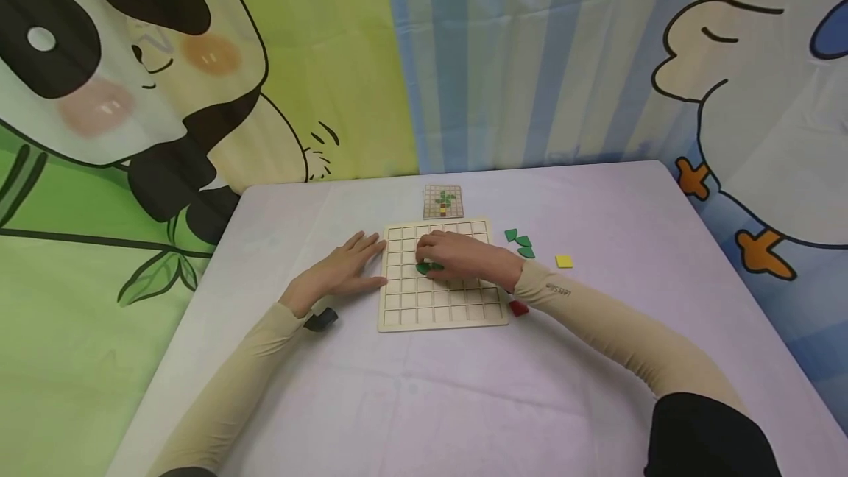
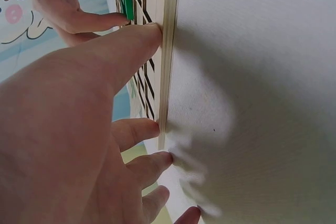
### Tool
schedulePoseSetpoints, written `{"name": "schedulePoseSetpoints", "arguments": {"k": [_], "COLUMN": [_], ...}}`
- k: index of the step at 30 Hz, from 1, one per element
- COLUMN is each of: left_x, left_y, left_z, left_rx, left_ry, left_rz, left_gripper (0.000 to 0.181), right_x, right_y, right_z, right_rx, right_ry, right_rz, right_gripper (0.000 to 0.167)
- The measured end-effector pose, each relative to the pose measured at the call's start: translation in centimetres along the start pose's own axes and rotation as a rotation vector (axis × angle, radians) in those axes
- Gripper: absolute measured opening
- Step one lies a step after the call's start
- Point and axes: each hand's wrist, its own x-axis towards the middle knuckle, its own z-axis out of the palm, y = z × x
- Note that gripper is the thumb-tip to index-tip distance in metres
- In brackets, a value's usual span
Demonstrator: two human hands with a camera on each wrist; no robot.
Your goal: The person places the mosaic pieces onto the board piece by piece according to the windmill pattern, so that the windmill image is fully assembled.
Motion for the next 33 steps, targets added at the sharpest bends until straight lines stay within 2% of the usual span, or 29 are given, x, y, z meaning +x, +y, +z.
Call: {"name": "schedulePoseSetpoints", "arguments": {"k": [10,16,23,27,33], "left_x": [0.0,0.0,-0.1,-0.1,0.0], "left_y": [0.0,0.0,0.1,0.1,-0.1], "left_z": [0.1,0.0,-0.2,-0.1,0.1], "left_rx": [-0.002,0.020,0.006,0.000,0.002], "left_ry": [-0.008,-0.010,-0.007,-0.017,-0.008], "left_rz": [-0.003,0.001,0.004,0.000,0.002], "left_gripper": [0.085,0.086,0.086,0.086,0.086], "right_x": [-0.6,-2.3,-4.3,-5.3,-6.7], "right_y": [-0.6,-0.3,0.6,1.1,2.0], "right_z": [-0.2,-0.7,-1.1,-1.5,-2.2], "right_rx": [-0.019,0.017,0.048,0.055,0.109], "right_ry": [0.041,0.086,0.143,0.140,0.124], "right_rz": [0.055,0.091,0.111,0.167,0.299], "right_gripper": [0.031,0.030,0.026,0.028,0.030]}}
